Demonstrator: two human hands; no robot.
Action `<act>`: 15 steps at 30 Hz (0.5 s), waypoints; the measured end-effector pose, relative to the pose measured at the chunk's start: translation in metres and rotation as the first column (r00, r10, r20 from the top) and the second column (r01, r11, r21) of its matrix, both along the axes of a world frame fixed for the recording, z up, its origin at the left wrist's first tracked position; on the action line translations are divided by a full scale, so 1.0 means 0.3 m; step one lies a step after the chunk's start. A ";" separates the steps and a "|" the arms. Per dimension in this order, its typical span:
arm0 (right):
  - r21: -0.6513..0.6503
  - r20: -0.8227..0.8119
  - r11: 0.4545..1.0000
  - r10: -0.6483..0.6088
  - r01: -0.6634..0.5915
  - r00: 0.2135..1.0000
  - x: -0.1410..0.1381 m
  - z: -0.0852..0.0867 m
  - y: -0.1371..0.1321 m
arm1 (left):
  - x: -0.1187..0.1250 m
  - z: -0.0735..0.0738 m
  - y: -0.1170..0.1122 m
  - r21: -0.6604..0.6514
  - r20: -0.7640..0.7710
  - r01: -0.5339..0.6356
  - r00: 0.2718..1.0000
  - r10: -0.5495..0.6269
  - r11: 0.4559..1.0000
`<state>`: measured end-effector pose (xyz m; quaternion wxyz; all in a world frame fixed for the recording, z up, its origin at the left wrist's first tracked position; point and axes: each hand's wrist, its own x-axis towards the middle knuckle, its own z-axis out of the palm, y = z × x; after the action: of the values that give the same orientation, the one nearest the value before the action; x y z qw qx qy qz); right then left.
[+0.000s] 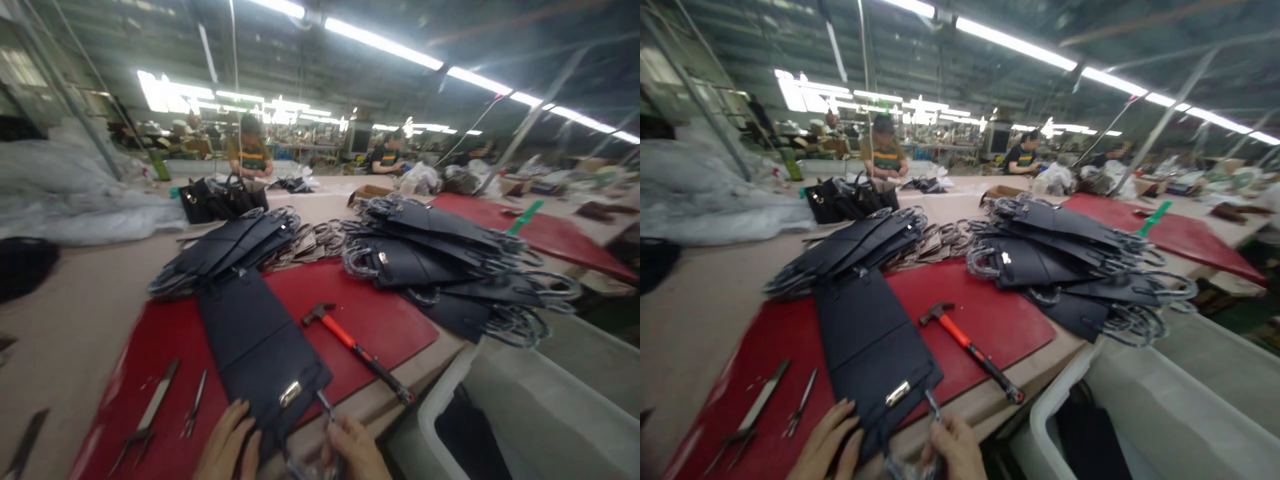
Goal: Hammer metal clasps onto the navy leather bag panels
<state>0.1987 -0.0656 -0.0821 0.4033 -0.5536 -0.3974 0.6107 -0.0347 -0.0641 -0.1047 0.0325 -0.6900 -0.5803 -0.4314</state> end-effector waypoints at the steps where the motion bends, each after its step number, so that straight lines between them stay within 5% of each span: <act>1: -0.091 -0.121 0.995 -0.055 0.044 0.991 -0.016 0.011 -0.002 | -0.004 0.018 -0.029 -0.022 0.010 0.001 1.000 -0.001 1.000; 8: -0.280 -0.353 0.957 -0.171 0.070 0.920 -0.072 0.122 0.015 | -0.002 0.103 -0.015 -0.087 0.106 0.005 0.994 0.004 0.996; 15: -0.348 -0.460 0.908 -0.380 0.231 0.803 -0.115 0.087 -0.034 | -0.012 0.112 -0.027 -0.114 0.135 0.008 0.991 0.008 0.993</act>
<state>0.1642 -0.0758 -0.0559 0.5080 -0.4764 -0.0898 0.7119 -0.0382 -0.0722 -0.0712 -0.0465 -0.6597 -0.6051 -0.4433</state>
